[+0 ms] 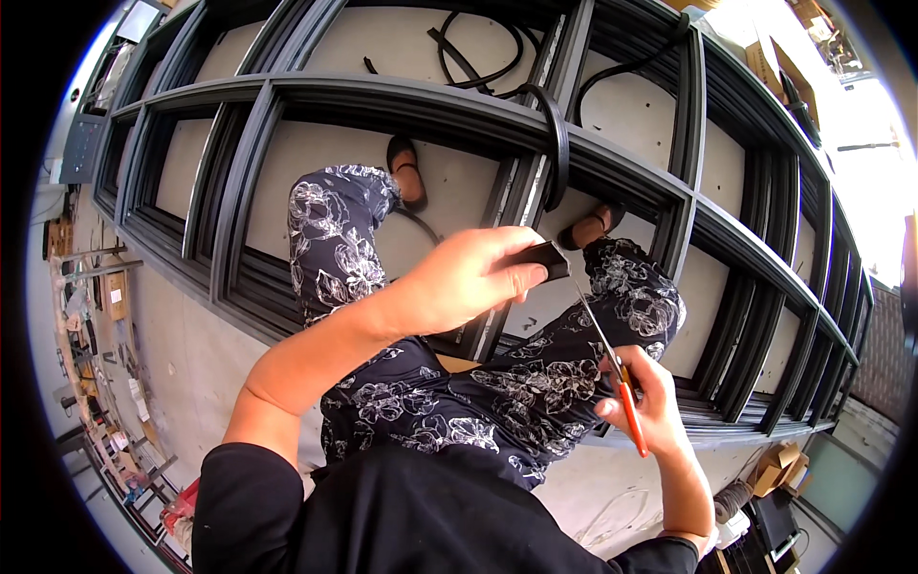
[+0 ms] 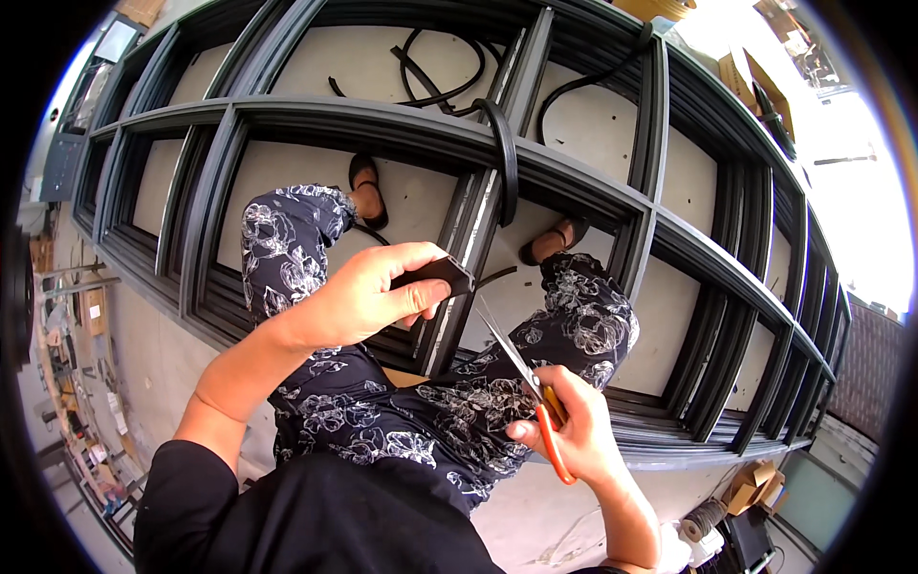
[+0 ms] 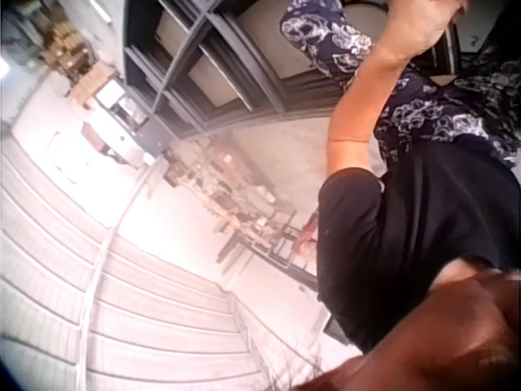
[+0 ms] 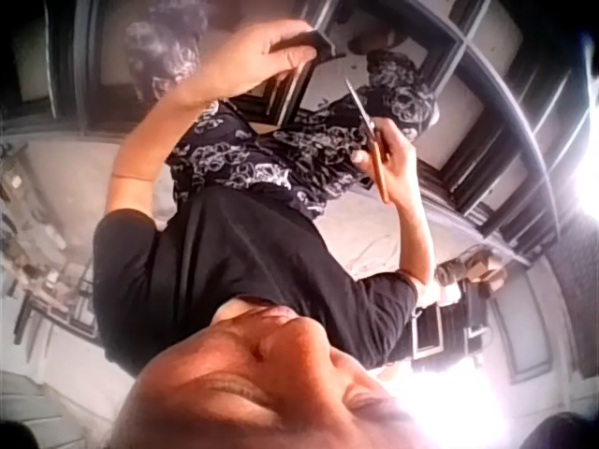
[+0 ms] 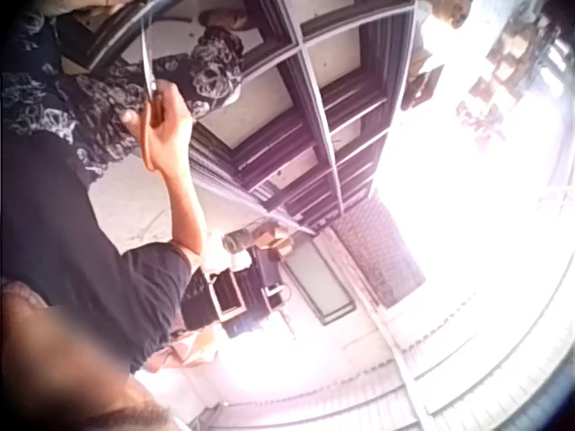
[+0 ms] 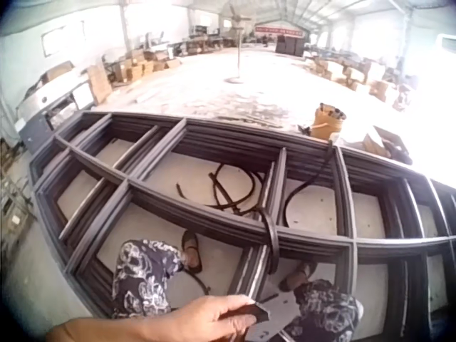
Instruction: The person installs rubber seals into the grooves of a large metal grid structure. They are seen aligning the frame, cutting lengths of rubber stripping with scissors, and pressing the seals into place by hand.
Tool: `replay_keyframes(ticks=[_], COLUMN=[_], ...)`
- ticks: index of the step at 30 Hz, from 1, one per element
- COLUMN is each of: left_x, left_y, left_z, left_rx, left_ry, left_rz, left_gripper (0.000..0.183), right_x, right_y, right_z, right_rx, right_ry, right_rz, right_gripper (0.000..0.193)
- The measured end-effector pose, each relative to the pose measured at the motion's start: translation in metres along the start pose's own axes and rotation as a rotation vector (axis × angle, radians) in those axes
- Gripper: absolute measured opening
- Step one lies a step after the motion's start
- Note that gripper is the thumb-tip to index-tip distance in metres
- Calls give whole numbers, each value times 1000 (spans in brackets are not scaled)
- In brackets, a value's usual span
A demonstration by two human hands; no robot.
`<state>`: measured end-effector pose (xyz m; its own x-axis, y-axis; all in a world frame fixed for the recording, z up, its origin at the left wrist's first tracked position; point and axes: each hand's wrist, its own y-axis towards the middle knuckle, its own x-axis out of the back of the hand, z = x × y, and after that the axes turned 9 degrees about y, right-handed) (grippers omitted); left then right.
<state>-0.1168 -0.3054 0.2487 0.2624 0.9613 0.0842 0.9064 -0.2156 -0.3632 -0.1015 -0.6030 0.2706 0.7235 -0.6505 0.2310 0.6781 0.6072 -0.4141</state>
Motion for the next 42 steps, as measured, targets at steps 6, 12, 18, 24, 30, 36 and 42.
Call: replay_keyframes(ticks=[6, 12, 18, 24, 30, 36, 42], left_x=[-18, -27, -24, -19, -9, 26, 112], left_y=[-3, -2, -3, 0, 1, 21, 48], left_z=[-11, 2, 2, 3, -13, -57, -125], left_rx=[-21, -99, -7, 9, -36, -337, -487], left_ry=[12, 6, -131, -237, -374, -635, -1094], left_rz=[-160, -193, -142, -48, -54, -224, -150], left_gripper=[19, 21, 15, 18, 21, 29, 20], right_x=[-14, -19, -24, -29, -44, -81, -111], right_y=[13, 20, 23, 26, 33, 75, 110], right_z=[-1, -8, -9, -18, -29, -52, -60], right_rx=[55, 91, 191, 301, 198, 435, 267], right_ry=[-64, -59, -187, -196, -1, 504, 319], right_rz=[-100, -117, -165, -181, -323, -361, -444], right_gripper=[65, 63, 57, 50, 31, 68, 42])
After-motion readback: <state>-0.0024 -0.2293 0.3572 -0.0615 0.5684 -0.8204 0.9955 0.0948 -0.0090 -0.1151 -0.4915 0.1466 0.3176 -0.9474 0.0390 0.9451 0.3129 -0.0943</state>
